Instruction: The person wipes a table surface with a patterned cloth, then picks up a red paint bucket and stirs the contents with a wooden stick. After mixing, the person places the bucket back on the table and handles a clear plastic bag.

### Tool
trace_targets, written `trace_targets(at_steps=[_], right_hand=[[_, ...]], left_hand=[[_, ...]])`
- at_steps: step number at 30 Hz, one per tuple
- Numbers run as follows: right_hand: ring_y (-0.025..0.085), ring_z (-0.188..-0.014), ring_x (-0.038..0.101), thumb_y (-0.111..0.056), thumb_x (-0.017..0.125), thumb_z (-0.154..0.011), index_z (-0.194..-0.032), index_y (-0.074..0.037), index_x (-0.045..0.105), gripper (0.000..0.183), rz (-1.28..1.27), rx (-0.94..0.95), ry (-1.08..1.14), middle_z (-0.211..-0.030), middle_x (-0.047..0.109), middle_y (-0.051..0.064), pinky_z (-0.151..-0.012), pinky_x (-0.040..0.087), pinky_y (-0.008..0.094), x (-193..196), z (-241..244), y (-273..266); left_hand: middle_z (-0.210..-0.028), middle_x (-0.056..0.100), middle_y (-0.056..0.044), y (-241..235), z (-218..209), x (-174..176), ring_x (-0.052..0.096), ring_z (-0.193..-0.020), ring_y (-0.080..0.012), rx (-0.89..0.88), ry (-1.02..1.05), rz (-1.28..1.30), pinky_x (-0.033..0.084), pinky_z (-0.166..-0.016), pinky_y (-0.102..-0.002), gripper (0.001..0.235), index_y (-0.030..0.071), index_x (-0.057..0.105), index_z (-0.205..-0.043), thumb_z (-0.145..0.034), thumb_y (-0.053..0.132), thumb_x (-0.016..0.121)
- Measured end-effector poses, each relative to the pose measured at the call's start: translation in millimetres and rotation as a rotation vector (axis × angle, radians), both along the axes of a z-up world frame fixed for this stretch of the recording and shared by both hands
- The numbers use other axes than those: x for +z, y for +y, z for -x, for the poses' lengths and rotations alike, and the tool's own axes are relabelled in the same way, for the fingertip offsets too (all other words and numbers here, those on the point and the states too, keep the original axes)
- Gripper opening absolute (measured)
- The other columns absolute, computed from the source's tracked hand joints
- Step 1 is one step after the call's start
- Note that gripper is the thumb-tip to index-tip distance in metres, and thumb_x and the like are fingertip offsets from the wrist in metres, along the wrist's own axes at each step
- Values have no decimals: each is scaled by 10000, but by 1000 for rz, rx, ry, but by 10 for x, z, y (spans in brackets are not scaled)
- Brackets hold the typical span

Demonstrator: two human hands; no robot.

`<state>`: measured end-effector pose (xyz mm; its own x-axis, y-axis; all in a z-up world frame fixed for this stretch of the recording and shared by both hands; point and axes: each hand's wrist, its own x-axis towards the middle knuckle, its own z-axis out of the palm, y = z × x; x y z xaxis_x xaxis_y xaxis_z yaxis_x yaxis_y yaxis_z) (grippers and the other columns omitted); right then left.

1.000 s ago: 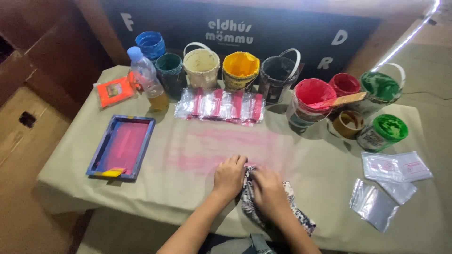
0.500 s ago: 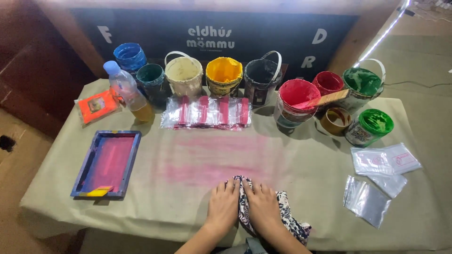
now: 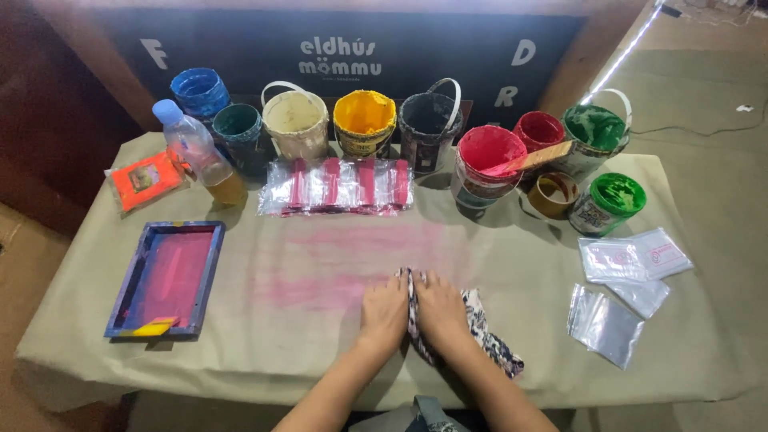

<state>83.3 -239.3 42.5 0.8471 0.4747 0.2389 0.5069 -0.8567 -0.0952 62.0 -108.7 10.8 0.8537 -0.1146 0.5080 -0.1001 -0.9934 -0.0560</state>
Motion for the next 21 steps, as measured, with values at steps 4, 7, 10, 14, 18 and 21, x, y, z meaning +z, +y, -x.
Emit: trace_targets(at_steps=[4,7,10,14,18,21], right_hand=[[385,-1121,546,-71,503,-906,-1522,-82,402,624,157,-22,297,-1274,538,165,-889,491,482,-4,338,-52],[389,-1061,585,-91,493,-886,-1547,-125,384,671,158,-4,272,-1235,562,174,-849,505,496,49,524,-90],[377,-1037,558,-109,479,-891,-1560,-131,361,679,131,-35,310,-1207,550,166,-836,496,498,142,534,-60],[365,-986,561,-134,533,-864,-1532,-140,427,676,-7,-41,179,-1161,554,156,-833,501,481,-28,315,-42],[362,-939,592,-215,476,-915,-1510,-191,471,595,66,-63,116,-1110,575,127,-827,494,473,-33,68,4],[343,-926,568,-178,475,-919,-1512,-152,464,594,124,-45,56,-1067,566,126,-777,483,449,-155,71,-3]], left_hand=[[-1078,709,-14,-87,401,22,712,-746,-214,37,308,-104,462,-666,-350,562,91,554,-1448,-898,204,539],[-959,687,-1,-42,567,132,692,-762,-221,-5,399,-154,454,-662,-349,596,93,542,-1462,-880,207,593],[-997,702,-17,-21,534,183,695,-773,-255,-37,484,-97,435,-688,-386,618,92,507,-1513,-905,191,553],[-943,701,4,-19,299,111,686,-692,-229,6,301,-107,402,-685,-388,543,80,576,-1430,-905,203,519],[-1060,709,-4,-72,115,115,700,-782,-195,59,349,-120,398,-751,-360,611,60,511,-1502,-912,222,526],[-1068,691,6,-112,124,-55,683,-777,-176,94,319,-122,396,-748,-357,610,79,517,-1505,-905,190,542]])
